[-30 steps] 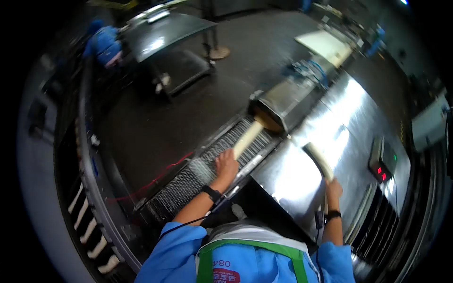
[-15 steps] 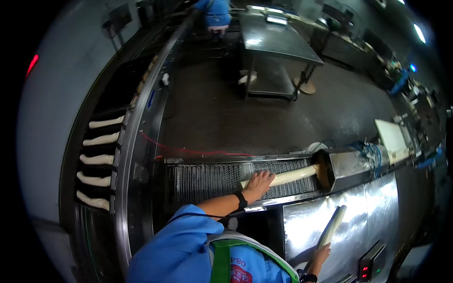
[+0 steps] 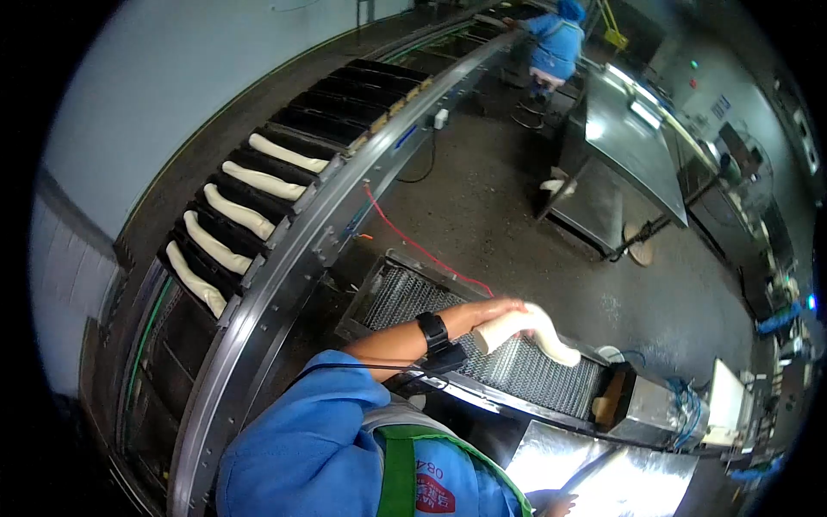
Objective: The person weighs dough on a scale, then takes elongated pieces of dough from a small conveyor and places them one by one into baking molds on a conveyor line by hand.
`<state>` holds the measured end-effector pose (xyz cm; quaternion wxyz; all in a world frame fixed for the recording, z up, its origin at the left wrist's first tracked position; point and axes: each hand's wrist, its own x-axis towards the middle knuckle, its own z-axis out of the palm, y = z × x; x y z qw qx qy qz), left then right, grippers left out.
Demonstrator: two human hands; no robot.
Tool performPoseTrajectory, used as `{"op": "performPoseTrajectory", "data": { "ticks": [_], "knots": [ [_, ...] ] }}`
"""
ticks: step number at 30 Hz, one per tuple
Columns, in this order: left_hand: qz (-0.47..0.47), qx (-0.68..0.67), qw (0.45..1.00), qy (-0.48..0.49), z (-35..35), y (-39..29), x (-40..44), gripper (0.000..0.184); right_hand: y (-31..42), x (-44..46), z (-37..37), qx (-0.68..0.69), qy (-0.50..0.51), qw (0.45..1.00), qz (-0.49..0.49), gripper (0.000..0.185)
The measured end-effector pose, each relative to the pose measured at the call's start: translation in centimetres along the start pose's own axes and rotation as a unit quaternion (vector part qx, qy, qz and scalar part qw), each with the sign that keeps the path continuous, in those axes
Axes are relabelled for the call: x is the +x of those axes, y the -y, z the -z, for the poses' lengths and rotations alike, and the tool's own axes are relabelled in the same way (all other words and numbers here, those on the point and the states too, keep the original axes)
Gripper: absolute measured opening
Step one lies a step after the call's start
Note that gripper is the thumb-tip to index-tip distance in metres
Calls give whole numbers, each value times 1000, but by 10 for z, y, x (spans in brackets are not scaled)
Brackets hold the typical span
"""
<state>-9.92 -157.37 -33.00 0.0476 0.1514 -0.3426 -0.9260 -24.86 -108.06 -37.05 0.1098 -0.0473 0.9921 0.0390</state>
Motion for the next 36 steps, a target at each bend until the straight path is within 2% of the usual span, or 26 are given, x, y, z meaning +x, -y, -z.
{"op": "performPoseTrajectory", "data": {
  "ticks": [1, 2, 4, 6, 8, 10, 12, 14, 16, 18, 19, 22, 24, 25, 26, 28, 29, 30, 32, 33, 34, 36],
  "knots": [
    [-39, 16, 998, -45, -9, -32, -25, 47, 11, -3, 0, 9, -2, 1000, 9, 53],
    [-65, -41, 995, -64, -6, -53, -37, 46, 18, -5, -1, 15, -2, 1000, 19, 53],
    [-181, -54, 978, -91, -1, -96, -68, 44, 33, -7, -2, 30, -4, 999, 39, 51],
    [-266, -128, 948, -120, 5, -140, -96, 39, 53, -8, 0, 46, -3, 998, 53, 50],
    [-425, -11, 875, -231, 28, -183, -121, 35, 75, -10, 4, 64, -2, 996, 65, 49],
    [-510, 14, 812, -283, 44, -224, -148, 33, 96, -10, 8, 88, 4, 994, 72, 48],
    [-567, 14, 742, -358, 77, -259, -163, 38, 114, -9, 13, 113, 5, 990, 79, 47],
    [-572, 17, 749, -334, 136, -287, -181, 39, 133, -8, 19, 146, 8, 986, 87, 46],
    [-595, -72, 729, -329, 197, -308, -186, 42, 152, -9, 27, 184, 7, 979, 91, 45],
    [-581, -138, 719, -356, 300, -297, -189, 52, 170, -12, 37, 233, 12, 968, 92, 44],
    [-579, -141, 721, -354, 323, -284, -199, 52, 179, -12, 42, 257, 13, 962, 93, 44],
    [-344, -12, 788, -511, 362, -241, -218, 46, 207, -16, 57, 348, 19, 933, 95, 42],
    [-227, 121, 709, -657, 384, -239, -203, 40, 228, -22, 71, 402, 26, 910, 98, 42],
    [-201, 225, 665, -683, 393, -231, -206, 33, 239, -25, 76, 429, 32, 897, 103, 41],
    [-198, 226, 667, -682, 388, -227, -210, 33, 249, -25, 84, 458, 38, 881, 108, 41],
    [-131, 330, 648, -673, 367, -227, -219, 31, 277, -32, 98, 512, 55, 848, 124, 40],
    [-96, 401, 610, -677, 377, -224, -218, 31, 292, -35, 105, 540, 65, 828, 134, 40],
    [-75, 433, 612, -657, 356, -229, -223, 32, 308, -39, 112, 567, 80, 806, 149, 39],
    [-90, 506, 556, -654, 351, -222, -225, 32, 345, -49, 127, 621, 120, 752, 183, 39],
    [-103, 514, 555, -646, 343, -220, -227, 30, 369, -58, 135, 647, 145, 721, 198, 38],
    [-105, 538, 553, -627, 364, -213, -225, 30, 396, -66, 141, 670, 171, 691, 212, 38],
    [-127, 556, 545, -614, 359, -208, -226, 30, 487, -114, 164, 703, 190, 658, 195, 33]
  ]
}}
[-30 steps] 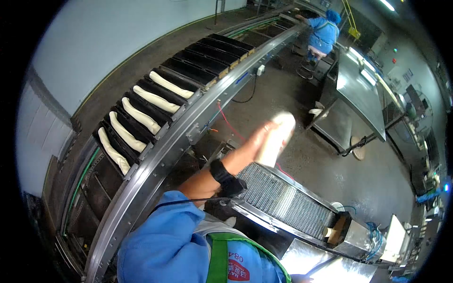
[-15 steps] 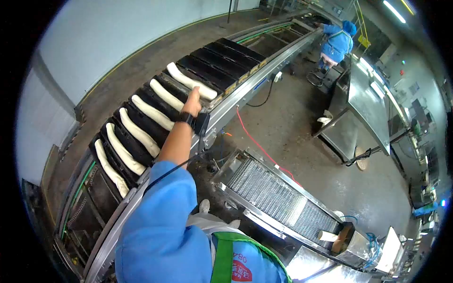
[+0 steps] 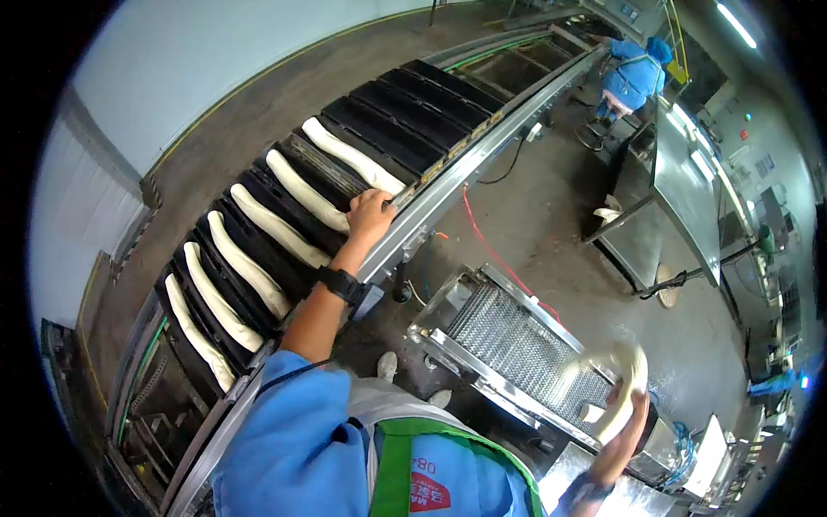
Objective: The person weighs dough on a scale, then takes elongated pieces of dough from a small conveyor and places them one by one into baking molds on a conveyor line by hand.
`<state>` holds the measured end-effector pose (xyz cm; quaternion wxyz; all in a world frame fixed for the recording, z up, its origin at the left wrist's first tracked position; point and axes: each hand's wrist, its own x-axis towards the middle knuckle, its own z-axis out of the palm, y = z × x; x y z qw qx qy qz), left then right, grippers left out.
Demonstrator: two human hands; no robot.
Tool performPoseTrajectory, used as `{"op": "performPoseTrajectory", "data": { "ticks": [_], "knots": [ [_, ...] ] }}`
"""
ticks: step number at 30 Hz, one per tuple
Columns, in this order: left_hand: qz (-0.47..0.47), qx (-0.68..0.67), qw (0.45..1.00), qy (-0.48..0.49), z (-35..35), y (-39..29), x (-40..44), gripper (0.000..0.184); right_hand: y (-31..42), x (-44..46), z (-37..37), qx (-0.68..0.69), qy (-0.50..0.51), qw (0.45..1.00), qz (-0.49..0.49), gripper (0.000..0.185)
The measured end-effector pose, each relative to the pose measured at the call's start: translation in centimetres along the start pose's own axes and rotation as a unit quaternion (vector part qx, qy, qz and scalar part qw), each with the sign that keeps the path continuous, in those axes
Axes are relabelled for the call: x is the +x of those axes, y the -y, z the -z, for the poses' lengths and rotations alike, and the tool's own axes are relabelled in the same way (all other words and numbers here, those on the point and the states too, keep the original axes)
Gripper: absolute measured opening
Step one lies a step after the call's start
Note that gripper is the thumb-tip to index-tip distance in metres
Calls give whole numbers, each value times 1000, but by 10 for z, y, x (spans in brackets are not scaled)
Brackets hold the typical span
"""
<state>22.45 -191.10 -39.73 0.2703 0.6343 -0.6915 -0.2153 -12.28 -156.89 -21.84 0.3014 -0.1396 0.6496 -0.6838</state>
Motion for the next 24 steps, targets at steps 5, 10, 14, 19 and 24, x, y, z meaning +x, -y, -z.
{"op": "performPoseTrajectory", "data": {
  "ticks": [5, 10, 14, 19, 24],
  "knots": [
    [38, -25, 999, 7, 5, -13, -22, 31, 10, 47, -189, 10, 341, 940, -7, 40],
    [56, -32, 997, -48, -10, 4, -23, 33, -10, 88, -374, -20, 588, 803, -97, 39],
    [78, -16, 995, -68, -18, 15, -15, 34, -97, 121, -434, -194, 613, 763, -63, 35],
    [97, 15, 994, -52, -27, 25, -5, 31, -162, 156, -360, -387, 650, 646, -105, 32],
    [36, 110, 983, -146, -31, 29, 47, 27, -172, 232, -198, -512, 555, 649, 89, 23]
  ]
}}
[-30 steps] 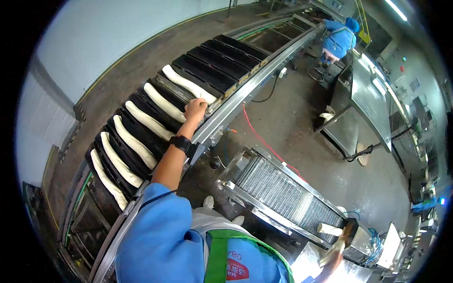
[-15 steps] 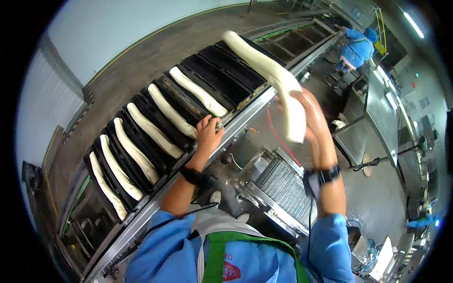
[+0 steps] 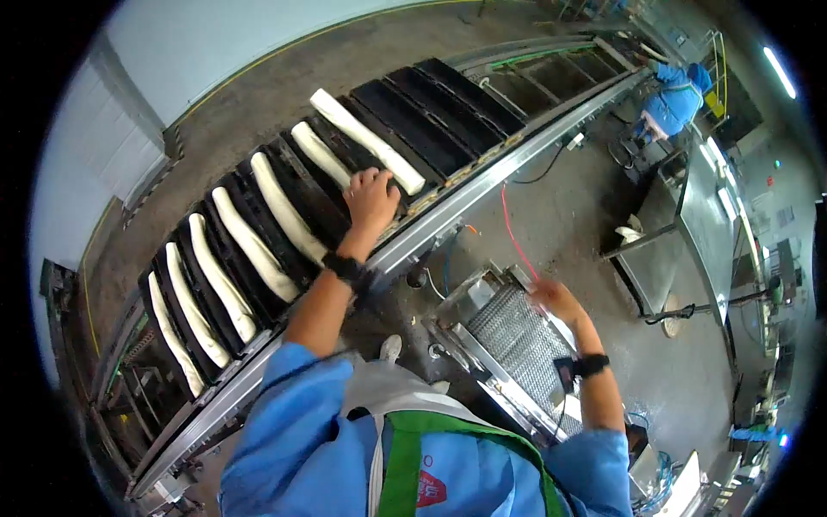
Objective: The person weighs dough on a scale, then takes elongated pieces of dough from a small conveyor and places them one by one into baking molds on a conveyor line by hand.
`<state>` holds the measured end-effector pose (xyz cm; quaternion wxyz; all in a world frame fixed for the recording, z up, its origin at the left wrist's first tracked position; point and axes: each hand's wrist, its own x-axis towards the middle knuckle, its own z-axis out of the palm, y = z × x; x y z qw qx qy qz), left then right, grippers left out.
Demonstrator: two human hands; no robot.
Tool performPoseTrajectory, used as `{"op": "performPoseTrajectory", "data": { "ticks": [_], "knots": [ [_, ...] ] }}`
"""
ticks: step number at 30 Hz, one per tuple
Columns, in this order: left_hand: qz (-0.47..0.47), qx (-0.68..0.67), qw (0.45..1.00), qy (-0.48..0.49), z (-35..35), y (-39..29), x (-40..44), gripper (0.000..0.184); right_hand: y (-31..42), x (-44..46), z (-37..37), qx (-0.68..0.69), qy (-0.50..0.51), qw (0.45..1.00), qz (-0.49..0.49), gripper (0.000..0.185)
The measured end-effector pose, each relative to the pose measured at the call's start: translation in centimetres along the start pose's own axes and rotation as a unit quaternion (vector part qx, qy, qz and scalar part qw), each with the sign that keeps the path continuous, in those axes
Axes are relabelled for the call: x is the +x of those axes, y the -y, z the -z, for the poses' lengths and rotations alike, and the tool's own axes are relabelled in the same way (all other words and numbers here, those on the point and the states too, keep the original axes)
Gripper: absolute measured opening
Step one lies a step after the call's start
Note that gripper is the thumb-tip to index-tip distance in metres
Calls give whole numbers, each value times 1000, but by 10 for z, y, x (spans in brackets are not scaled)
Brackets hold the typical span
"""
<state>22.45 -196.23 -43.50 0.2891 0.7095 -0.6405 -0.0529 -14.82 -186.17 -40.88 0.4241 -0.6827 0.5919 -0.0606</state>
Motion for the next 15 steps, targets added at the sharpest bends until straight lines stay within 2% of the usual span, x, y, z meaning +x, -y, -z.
{"op": "performPoseTrajectory", "data": {
  "ticks": [1, 2, 3, 4, 5, 6, 7, 8, 9, 10, 12, 13, 14, 15],
  "knots": [
    [-12, 37, 999, 6, -9, 3, 15, 27, -68, -20, 0, -129, -72, 989, 27, 20],
    [-8, 73, 997, 26, -13, 3, 27, 28, -106, -50, 2, -132, -109, 985, -37, 22],
    [-3, 105, 993, 48, -19, 6, 40, 29, -168, -81, -1, -144, -149, 972, -112, 37],
    [2, 135, 988, 70, -26, 8, 51, 29, -160, -120, 4, -210, -106, 953, -190, 48],
    [40, 127, 981, 140, -27, 5, 60, 32, -195, -155, -4, -255, -114, 940, -197, 57],
    [79, 118, 968, 209, -27, 3, 67, 34, -213, -180, -10, -310, -17, 903, -297, 61],
    [98, 121, 971, 180, -40, 12, 67, 36, -263, -212, -29, -214, -37, 956, -198, 58],
    [100, 123, 971, 180, -37, 7, 67, 36, -248, -220, -37, -149, -43, 946, -285, 51],
    [104, 130, 962, 215, -28, -1, 67, 36, -219, -226, -40, -194, -98, 956, -198, 40],
    [110, 139, 952, 249, -23, -6, 64, 36, -190, -220, -43, -104, -159, 947, -258, 27],
    [97, 153, 952, 247, -32, -11, 51, 36, -179, -206, -50, -132, -206, 954, -171, 20],
    [79, 148, 962, 215, -32, -15, 40, 35, -171, -195, -48, -100, -202, 967, -121, 29],
    [61, 142, 971, 181, -31, -19, 23, 33, -158, -193, -56, -205, -187, 946, -168, 37],
    [69, 135, 978, 142, -35, -22, 9, 30, -122, -187, -54, -261, -180, 935, -157, 42]
  ]
}}
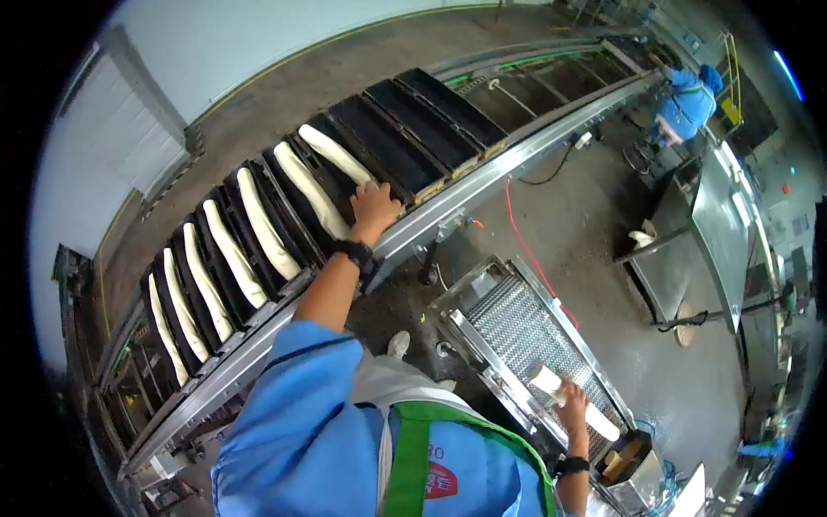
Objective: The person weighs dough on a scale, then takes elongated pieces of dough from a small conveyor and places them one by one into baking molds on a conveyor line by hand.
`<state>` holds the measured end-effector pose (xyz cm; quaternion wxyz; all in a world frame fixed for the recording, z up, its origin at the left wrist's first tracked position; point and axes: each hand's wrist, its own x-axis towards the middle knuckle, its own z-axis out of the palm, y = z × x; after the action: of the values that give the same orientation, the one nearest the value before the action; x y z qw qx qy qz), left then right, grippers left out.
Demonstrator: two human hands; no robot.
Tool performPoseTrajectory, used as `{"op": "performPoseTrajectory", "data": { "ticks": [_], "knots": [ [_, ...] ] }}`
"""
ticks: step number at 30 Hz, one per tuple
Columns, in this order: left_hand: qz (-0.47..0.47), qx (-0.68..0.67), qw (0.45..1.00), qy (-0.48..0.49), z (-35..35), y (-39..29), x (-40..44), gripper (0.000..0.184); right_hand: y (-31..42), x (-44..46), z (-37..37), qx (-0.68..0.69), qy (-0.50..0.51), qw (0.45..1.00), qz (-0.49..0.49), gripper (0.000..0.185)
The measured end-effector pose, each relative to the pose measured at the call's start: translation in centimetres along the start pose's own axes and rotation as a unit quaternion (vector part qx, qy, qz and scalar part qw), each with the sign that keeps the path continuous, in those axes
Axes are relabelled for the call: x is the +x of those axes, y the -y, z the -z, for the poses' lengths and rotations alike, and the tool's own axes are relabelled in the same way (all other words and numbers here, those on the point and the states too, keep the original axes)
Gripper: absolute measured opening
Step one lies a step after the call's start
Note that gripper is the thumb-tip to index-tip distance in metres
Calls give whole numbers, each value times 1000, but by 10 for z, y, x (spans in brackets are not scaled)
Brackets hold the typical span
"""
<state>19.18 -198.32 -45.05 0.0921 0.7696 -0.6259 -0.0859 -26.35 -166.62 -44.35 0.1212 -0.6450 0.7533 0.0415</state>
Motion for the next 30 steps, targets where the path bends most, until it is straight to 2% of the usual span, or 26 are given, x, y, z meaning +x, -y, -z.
{"op": "performPoseTrajectory", "data": {
  "ticks": [2, 3, 5, 6, 7, 8, 9, 12, 14, 15, 16, 17, 18, 20, 21, 22, 23, 24, 25, 27, 29, 30],
  "knots": [
    [25, -25, 996, -85, -16, -4, -20, 22, 13, 11, 9, -78, -1, 997, 25, 49],
    [27, -21, 996, -86, -23, -1, -26, 22, 5, 22, 1, -76, 0, 997, 28, 49],
    [-86, -2, 966, -242, -33, 1, -32, 26, -9, 51, -16, -108, -17, 989, 104, 46],
    [-79, -11, 968, -237, -29, 0, -36, 22, -8, 69, -18, -114, 12, 985, 127, 43],
    [-82, -13, 968, -237, -30, 0, -36, 22, 9, 84, -2, -89, 98, 985, 108, 43],
    [-80, -4, 969, -234, -32, 1, -35, 20, 15, 93, -6, -128, 25, 977, 166, 44],
    [-78, 4, 970, -231, -34, 1, -34, 19, 25, 106, -1, -75, 58, 981, 170, 44],
    [-86, -5, 972, -218, -33, 2, -33, 17, 48, 145, -6, -56, 104, 980, 162, 48],
    [-83, -5, 972, -219, -36, 1, -30, 16, 57, 166, 8, 10, 145, 988, 60, 51],
    [-82, -7, 975, -208, -37, 0, -29, 17, 52, 173, 23, -1, -16, 988, 153, 53],
    [-83, -8, 978, -191, -38, 0, -29, 18, 47, 185, 43, 76, -60, 985, 146, 50],
    [-80, -9, 978, -190, -39, -1, -28, 18, 55, 189, 75, 89, -63, 991, 74, 53],
    [-77, -9, 980, -183, -39, -5, -26, 17, 60, 191, 103, 123, -139, 978, 94, 47],
    [-75, -13, 981, -179, -40, -13, -20, 17, 81, 181, 172, 243, -198, 937, 152, 35],
    [-75, -11, 981, -176, -42, -16, -18, 17, 80, 182, 192, 261, -224, 929, 138, 34],
    [-76, -9, 982, -173, -45, -17, -16, 16, 95, 180, 212, 329, -259, 901, 114, 33],
    [-79, -10, 982, -172, -48, -18, -13, 16, 113, 179, 225, 385, -317, 856, 133, 32],
    [-81, -14, 982, -171, -52, -20, -10, 17, 136, 179, 241, 397, -343, 842, 128, 36],
    [-81, -18, 982, -172, -55, -21, -7, 17, 145, 190, 242, 465, -367, 783, 191, 33],
    [-86, -24, 978, -187, -69, -20, -1, 16, 179, 210, 241, 473, -399, 764, 185, 27],
    [-107, -34, 975, -192, -76, -23, 4, 16, 220, 240, 223, 569, -369, 703, 213, 23],
    [-113, -56, 973, -195, -79, -24, 7, 16, 243, 256, 211, 528, -354, 740, 219, 24]
  ]
}}
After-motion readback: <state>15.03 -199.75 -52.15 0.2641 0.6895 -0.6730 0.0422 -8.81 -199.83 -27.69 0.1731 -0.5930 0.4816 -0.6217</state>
